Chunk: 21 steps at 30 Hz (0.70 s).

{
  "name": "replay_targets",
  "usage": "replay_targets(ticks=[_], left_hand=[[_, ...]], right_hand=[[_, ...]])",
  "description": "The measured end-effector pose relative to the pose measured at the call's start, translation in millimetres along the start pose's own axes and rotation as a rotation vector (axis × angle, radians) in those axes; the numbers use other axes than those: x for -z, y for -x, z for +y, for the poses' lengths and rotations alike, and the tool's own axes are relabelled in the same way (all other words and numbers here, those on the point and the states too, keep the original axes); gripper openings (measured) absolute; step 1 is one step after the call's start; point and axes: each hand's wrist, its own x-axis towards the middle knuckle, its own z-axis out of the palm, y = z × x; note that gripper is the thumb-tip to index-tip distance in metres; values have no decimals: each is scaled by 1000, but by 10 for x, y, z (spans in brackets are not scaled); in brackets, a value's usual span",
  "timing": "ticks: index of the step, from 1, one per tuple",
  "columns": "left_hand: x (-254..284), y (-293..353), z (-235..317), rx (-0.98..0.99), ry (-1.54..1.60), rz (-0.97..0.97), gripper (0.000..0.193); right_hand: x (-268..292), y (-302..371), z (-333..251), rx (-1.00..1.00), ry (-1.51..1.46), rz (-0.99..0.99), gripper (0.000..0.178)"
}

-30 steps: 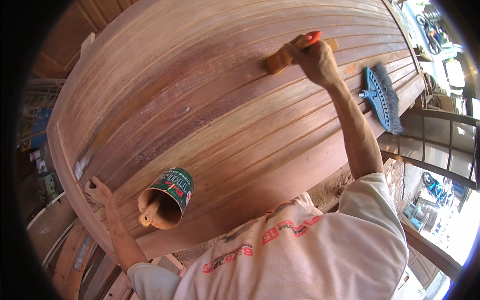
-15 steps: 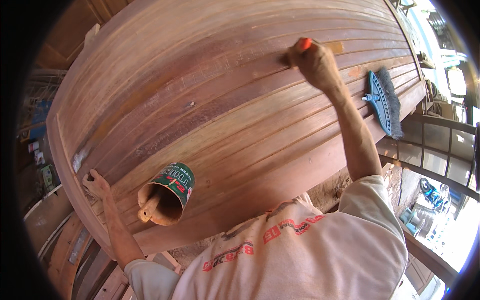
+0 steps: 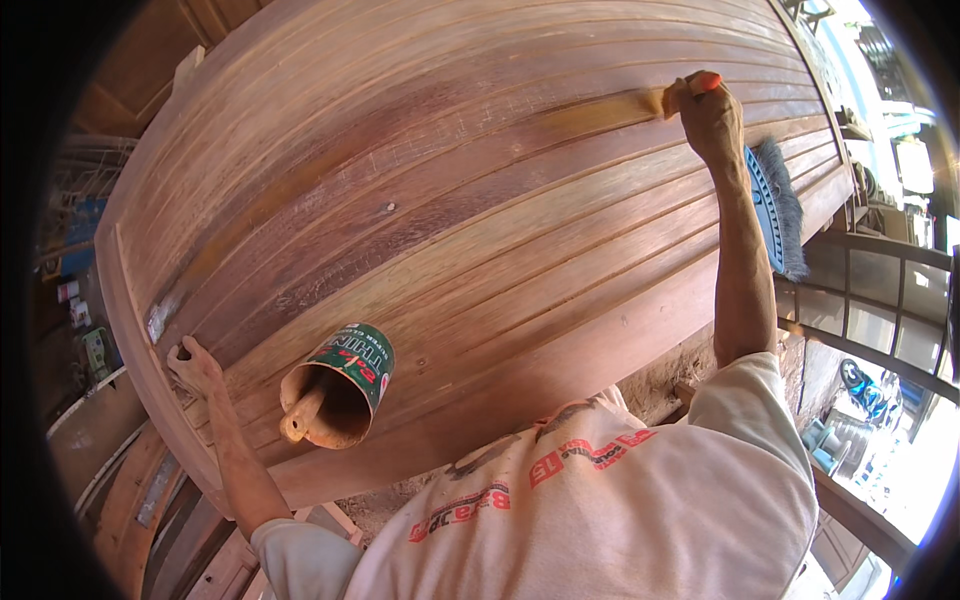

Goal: The person applies wood stain to a wooden door panel using a brush and a small container of liquid, then uses a handheld broom to sweep the surface and surrounding area.

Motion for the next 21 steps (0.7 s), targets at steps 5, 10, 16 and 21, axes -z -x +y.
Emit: replay_targets(ticks=[5, 10, 16, 21], left_hand=[[-33, -42, -86, -48, -32, 39, 69], [-16, -28, -27, -26, -31, -10, 68], [15, 40, 71, 15, -77, 2, 71], [86, 47, 29, 31, -65, -7, 70]], right_hand=[[1, 403, -428, 1, -420, -121, 29], [-87, 177, -10, 53, -48, 77, 30], [-93, 54, 191, 19, 136, 63, 22], [-341, 776, -1106, 355, -313, -226, 13]])
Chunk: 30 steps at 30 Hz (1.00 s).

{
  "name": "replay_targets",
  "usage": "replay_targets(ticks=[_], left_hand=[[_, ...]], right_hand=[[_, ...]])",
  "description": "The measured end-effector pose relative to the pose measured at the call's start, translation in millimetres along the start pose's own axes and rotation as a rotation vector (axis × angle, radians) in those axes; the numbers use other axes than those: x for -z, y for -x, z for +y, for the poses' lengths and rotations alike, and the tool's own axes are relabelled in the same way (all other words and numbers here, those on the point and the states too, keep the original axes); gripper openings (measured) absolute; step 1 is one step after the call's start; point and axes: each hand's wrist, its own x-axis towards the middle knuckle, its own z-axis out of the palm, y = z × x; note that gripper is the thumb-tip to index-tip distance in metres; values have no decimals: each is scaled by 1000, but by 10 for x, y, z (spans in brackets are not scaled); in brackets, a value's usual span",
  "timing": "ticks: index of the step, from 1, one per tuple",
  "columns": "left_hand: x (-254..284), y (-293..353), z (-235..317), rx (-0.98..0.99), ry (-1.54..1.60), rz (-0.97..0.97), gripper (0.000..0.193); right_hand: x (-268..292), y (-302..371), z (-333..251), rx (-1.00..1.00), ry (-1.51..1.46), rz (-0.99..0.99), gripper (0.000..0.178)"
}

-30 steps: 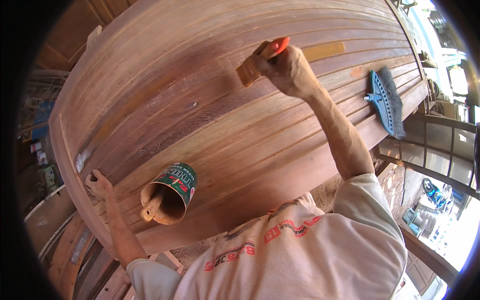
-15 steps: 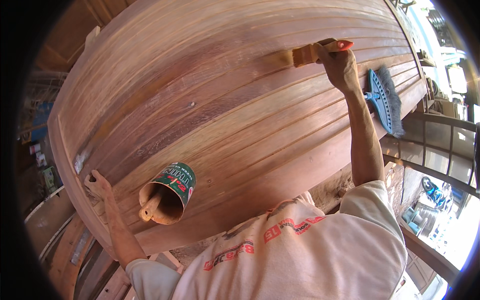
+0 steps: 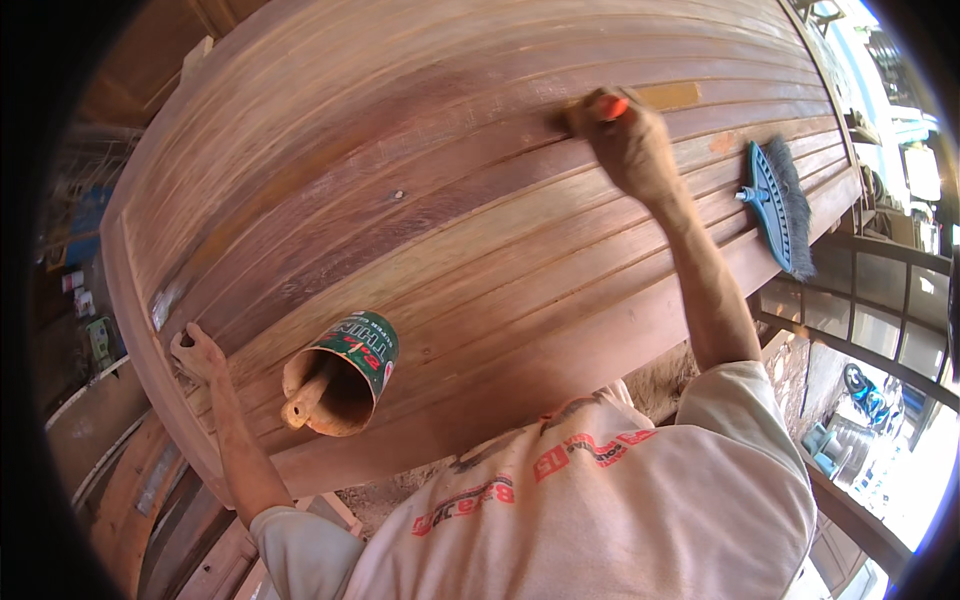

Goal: The person applies wood stain to a wooden door panel using a brush and a small container of liquid, then uses a handheld broom to sweep the surface and surrounding area.

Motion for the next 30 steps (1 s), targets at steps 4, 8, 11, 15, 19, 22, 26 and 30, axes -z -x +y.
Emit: replay_targets(ticks=[4, 8, 11, 15, 19, 22, 26, 30], left_hand=[[-41, -68, 25, -30, 69, -3, 69], [-47, -104, -104, -36, 30, -24, 69], [-36, -41, -10, -37, 23, 1, 67], [45, -18, 38, -33, -34, 10, 65], [19, 23, 151, -71, 4, 6, 65], [-8, -11, 81, -83, -18, 28, 65], [54, -5, -17, -70, -15, 47, 65], [-29, 6, 63, -46, 40, -5, 65]], right_hand=[[-396, 32, -657, 98, -322, -18, 13], [-116, -55, -362, -80, -318, -122, 20], [316, -88, 535, -188, -105, 74, 16], [1137, -275, 1775, -397, 310, 224, 51], [1532, -282, 2244, -466, 320, 320, 44], [1356, -253, 2153, -524, 254, 229, 42], [1203, -309, 1786, -384, 264, 130, 47], [1503, -295, 1931, -433, 366, 175, 51]])
